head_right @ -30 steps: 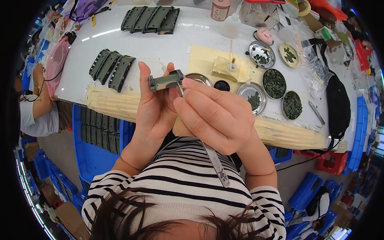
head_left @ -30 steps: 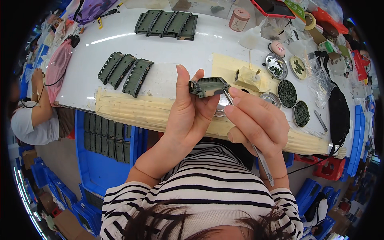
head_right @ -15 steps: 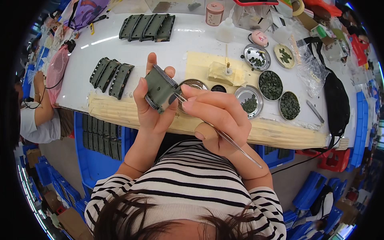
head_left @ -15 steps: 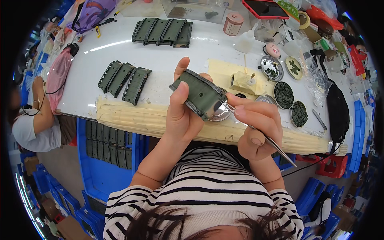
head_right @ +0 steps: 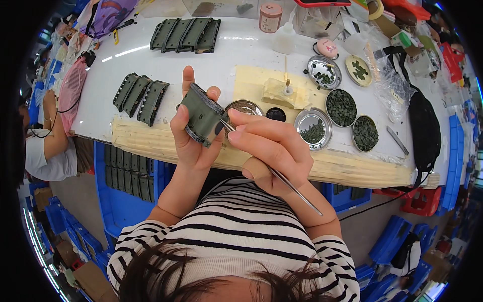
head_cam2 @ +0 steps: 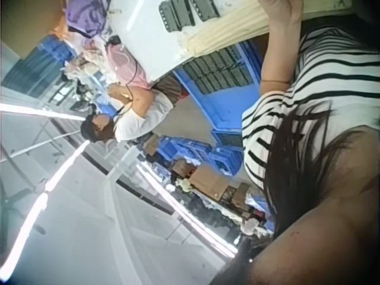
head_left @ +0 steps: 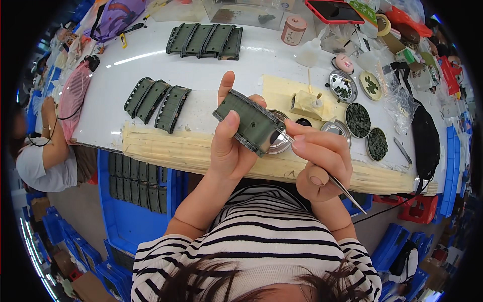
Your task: Assembling and gluing small parts onto plastic toy tank models at a workbench.
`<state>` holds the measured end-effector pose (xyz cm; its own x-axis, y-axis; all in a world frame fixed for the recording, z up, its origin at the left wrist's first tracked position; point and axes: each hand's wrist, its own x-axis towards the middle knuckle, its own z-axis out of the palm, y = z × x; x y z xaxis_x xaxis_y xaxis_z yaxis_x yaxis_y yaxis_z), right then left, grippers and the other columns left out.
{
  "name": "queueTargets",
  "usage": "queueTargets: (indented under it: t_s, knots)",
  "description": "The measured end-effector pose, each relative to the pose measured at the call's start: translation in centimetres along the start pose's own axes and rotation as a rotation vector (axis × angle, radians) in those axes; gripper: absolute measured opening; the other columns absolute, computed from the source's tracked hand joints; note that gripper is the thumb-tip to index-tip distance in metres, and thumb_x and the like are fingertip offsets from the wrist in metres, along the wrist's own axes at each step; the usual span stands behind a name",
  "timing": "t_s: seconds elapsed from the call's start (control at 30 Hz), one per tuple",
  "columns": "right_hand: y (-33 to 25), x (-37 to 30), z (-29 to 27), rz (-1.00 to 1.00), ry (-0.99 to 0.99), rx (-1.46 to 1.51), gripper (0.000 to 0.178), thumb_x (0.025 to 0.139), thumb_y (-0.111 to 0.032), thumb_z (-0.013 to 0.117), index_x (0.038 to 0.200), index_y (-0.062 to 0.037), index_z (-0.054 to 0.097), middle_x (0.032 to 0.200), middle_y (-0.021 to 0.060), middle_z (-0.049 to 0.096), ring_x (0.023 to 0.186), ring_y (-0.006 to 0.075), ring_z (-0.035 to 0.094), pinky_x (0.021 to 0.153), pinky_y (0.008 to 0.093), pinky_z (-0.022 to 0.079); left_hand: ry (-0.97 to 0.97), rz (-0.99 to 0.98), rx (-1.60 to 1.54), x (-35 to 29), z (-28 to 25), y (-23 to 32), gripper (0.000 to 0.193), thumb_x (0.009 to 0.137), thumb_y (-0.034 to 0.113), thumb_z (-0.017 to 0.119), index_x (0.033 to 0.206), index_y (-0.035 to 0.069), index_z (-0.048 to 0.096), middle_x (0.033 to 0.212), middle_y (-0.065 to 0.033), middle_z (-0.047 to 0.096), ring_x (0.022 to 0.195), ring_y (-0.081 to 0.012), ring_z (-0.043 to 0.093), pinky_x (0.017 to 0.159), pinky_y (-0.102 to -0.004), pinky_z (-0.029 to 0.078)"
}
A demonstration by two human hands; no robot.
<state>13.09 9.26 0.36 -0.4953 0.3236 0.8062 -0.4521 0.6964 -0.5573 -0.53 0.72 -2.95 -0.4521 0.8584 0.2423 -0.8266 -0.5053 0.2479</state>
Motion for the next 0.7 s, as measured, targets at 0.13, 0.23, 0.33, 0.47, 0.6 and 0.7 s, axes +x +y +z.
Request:
queueTargets:
  t_s: [0.13,0.23,0.33,0.47,0.6,0.7]
  knots:
    - [0.2,-0.2,0.3,-0.01,0.031,-0.018,0.026,0.093,-0.019,0.058,0.104,0.0043,0.064,0.101,0.0171,0.062,0.1,0.033,0.065,0.08,0.0343,0.056,0.003,0.015,0.006,-0.1,0.0,0.0,0.066,0.089,0.022,0.062,0.141,0.026,0.022,0.112,-0.0147,0.053,0.1,-0.029,0.061,0.086,-0.0422,0.055]
    - [0.2,-0.3,0.8,-0.016,0.07,-0.035,0.027,0.095,-0.02,0.054,0.102,0.0041,0.063,0.101,0.0169,0.061,0.099,0.0327,0.065,0.079,0.0341,0.057,-0.002,0.03,-0.002,-0.2,0.2,-0.2,0.068,0.088,0.022,0.063,0.141,0.028,0.022,0.112,-0.0142,0.053,0.1,-0.0285,0.061,0.085,-0.0416,0.056]
    - [-0.1,-0.2,1.1,0.008,0.084,-0.068,0.029,0.097,-0.022,0.051,0.102,0.0035,0.062,0.101,0.0164,0.061,0.099,0.0327,0.065,0.08,0.0346,0.057,0.022,0.043,-0.003,-0.4,0.4,-0.4,0.069,0.087,0.021,0.065,0.141,0.03,0.021,0.113,-0.0134,0.052,0.1,-0.0281,0.061,0.085,-0.0413,0.056]
    - [-0.1,-0.4,1.2,0.011,0.079,-0.116,0.031,0.098,-0.025,0.048,0.104,0.0029,0.061,0.102,0.0158,0.059,0.1,0.0328,0.065,0.081,0.0352,0.057,0.046,0.056,0.004,-0.5,0.3,-0.5,0.07,0.087,0.021,0.066,0.14,0.031,0.021,0.113,-0.0124,0.052,0.1,-0.0279,0.061,0.085,-0.0413,0.056]
    - [-0.1,-0.5,1.5,0.011,0.102,-0.118,0.031,0.099,-0.025,0.047,0.104,0.0029,0.06,0.102,0.0158,0.059,0.1,0.0324,0.065,0.081,0.035,0.057,0.029,0.061,-0.007,-0.4,0.3,-0.6,0.069,0.087,0.022,0.065,0.14,0.031,0.022,0.113,-0.0121,0.052,0.101,-0.0281,0.061,0.085,-0.0414,0.056]
    - [0.0,-0.5,1.5,0.015,0.101,-0.106,0.031,0.099,-0.025,0.046,0.103,0.0028,0.06,0.102,0.0157,0.059,0.099,0.0321,0.065,0.08,0.0344,0.057,0.018,0.051,-0.018,-0.4,0.2,-0.5,0.07,0.087,0.022,0.065,0.14,0.031,0.021,0.113,-0.0123,0.052,0.101,-0.0282,0.061,0.086,-0.0416,0.055]
